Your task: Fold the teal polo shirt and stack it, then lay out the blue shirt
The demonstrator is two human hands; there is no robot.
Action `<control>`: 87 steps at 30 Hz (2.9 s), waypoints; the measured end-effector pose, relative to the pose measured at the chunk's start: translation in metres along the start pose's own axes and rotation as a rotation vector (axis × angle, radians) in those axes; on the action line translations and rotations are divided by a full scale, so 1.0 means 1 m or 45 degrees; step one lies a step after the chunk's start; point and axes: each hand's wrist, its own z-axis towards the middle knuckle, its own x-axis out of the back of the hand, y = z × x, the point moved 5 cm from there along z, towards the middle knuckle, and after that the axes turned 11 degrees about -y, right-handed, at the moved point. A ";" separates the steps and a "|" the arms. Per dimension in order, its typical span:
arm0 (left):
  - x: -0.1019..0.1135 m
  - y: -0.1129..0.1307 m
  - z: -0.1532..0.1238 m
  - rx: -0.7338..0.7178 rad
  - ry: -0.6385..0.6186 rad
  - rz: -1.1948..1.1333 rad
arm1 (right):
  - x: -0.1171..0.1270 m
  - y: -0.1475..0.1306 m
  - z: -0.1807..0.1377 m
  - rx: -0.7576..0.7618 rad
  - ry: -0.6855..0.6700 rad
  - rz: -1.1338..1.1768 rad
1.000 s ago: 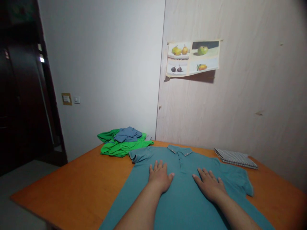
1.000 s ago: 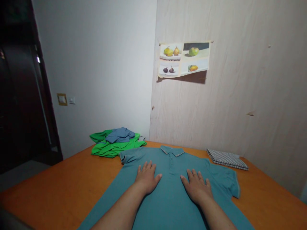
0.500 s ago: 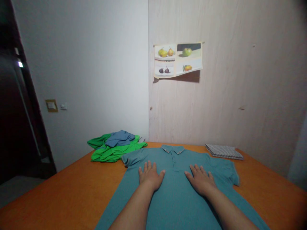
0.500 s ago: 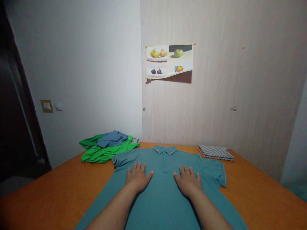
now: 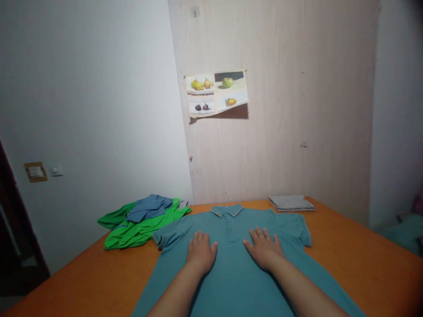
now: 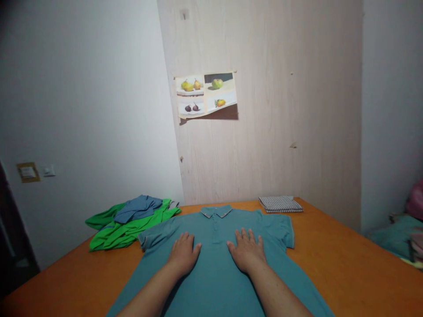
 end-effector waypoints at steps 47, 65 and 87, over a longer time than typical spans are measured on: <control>0.004 -0.040 0.057 -0.061 0.019 0.002 | -0.003 0.003 -0.002 -0.005 0.068 -0.052; 0.006 -0.037 0.077 0.069 0.073 0.021 | -0.003 0.003 -0.003 -0.012 0.063 -0.058; 0.010 -0.033 0.101 0.023 0.083 0.061 | 0.000 -0.001 -0.006 -0.021 0.040 -0.040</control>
